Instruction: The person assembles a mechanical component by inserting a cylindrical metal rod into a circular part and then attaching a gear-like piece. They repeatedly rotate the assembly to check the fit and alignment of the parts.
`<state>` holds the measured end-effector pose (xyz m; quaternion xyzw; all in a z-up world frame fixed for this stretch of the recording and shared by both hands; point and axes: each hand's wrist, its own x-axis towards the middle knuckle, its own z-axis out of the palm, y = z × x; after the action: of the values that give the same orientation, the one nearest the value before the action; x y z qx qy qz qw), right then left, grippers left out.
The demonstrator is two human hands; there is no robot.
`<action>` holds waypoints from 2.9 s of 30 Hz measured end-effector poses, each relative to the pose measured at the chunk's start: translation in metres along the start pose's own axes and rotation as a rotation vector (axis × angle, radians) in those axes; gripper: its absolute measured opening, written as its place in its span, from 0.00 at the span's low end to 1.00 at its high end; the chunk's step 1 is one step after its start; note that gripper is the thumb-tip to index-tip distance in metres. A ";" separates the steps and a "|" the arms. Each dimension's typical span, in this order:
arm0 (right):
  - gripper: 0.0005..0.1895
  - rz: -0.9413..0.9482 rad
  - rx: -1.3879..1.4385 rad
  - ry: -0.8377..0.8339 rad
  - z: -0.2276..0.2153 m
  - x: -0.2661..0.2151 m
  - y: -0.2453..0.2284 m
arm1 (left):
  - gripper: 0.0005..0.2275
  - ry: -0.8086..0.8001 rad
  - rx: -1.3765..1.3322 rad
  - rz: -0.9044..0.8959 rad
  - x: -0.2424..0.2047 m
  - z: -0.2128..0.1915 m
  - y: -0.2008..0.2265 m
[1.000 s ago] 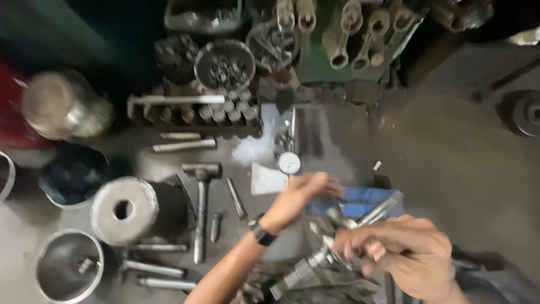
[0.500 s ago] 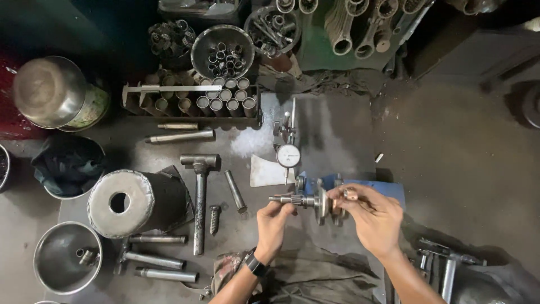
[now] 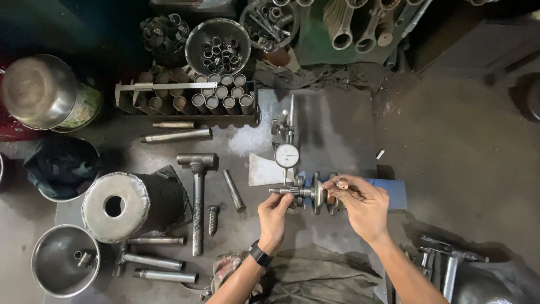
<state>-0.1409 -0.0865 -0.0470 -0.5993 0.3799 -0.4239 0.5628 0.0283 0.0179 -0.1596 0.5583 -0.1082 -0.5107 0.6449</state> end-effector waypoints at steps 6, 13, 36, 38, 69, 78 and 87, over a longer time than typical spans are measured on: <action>0.08 0.049 0.011 0.003 0.002 0.004 -0.002 | 0.08 0.008 0.041 -0.016 0.007 -0.007 -0.010; 0.16 0.008 -0.042 -0.195 -0.020 0.004 -0.019 | 0.14 -0.084 0.019 0.068 0.012 -0.012 -0.035; 0.12 0.817 -0.272 -0.018 -0.120 0.001 0.111 | 0.31 -0.275 0.131 0.078 -0.001 0.005 -0.022; 0.10 0.809 -0.256 -0.019 -0.121 0.001 0.110 | 0.29 -0.294 0.133 0.066 -0.001 0.004 -0.025; 0.18 0.786 -0.194 0.023 -0.130 -0.005 0.117 | 0.31 -0.293 0.080 0.086 -0.004 0.008 -0.016; 0.12 0.757 -0.264 0.009 -0.133 -0.006 0.115 | 0.29 -0.279 0.161 0.107 0.002 -0.009 -0.034; 0.18 0.724 -0.064 0.013 -0.132 -0.004 0.099 | 0.20 0.004 0.437 0.432 0.114 -0.038 -0.014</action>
<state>-0.2637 -0.1368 -0.1451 -0.4407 0.5841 -0.1889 0.6550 0.0991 -0.0461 -0.2340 0.6489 -0.3305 -0.3253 0.6033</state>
